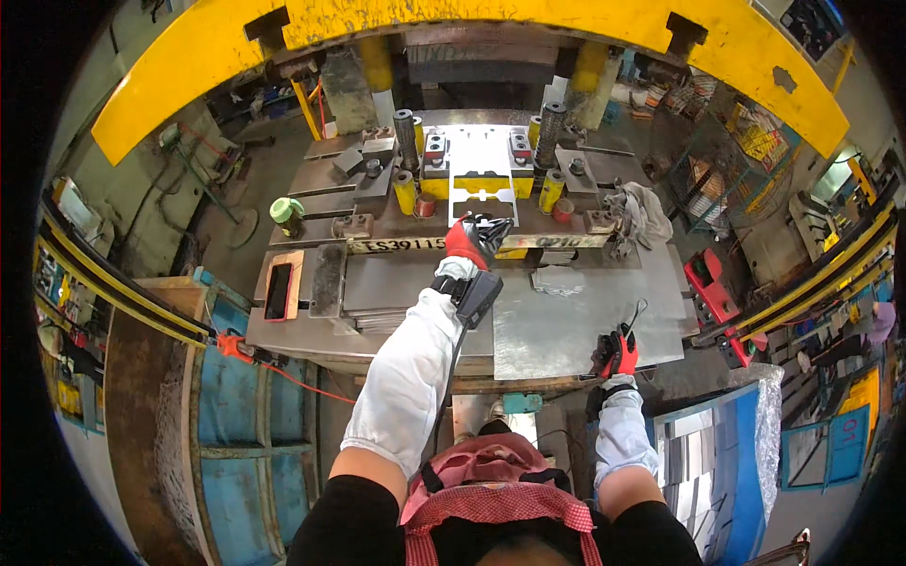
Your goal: Operating an industrial press to stamp metal sheets into specific shapes.
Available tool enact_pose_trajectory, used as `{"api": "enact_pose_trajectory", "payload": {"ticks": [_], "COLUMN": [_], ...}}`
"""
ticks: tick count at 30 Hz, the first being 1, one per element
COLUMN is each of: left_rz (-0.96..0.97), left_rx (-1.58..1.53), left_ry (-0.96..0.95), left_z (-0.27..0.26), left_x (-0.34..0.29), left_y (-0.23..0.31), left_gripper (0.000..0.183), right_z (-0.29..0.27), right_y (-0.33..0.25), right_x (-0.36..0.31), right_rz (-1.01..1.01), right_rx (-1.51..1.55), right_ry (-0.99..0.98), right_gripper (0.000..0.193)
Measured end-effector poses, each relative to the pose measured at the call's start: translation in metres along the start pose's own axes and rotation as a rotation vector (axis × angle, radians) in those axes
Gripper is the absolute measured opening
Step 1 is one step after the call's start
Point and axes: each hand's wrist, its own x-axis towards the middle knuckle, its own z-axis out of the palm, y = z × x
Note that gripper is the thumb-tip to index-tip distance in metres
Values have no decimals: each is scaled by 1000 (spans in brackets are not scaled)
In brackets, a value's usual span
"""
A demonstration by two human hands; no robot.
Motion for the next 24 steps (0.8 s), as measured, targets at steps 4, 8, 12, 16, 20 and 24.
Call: {"api": "enact_pose_trajectory", "payload": {"ticks": [4,8,12,16,20,24], "left_rz": [-70,350,485,635,668,531], "left_rx": [-164,1005,1453,1665,1052,1686], "left_ry": [146,-136,-326,-390,-438,-368], "left_z": [7,-6,-2,-32,-51,-20], "left_x": [-3,-4,-9,16,30,15], "left_y": [4,14,0,5,-3,-9], "left_gripper": [42,36,35,33,27,35], "right_z": [1,-3,-13,-1,2,-7], "right_y": [1,4,-1,1,6,1], "right_x": [0,0,1,-2,0,3], "right_rz": [-7,-27,-13,-32,-32,-93], "right_rx": [2,-30,-3,-32,16,6], "right_ry": [11,-25,-3,14,-16,55], "right_gripper": [17,47,47,45,41,38]}}
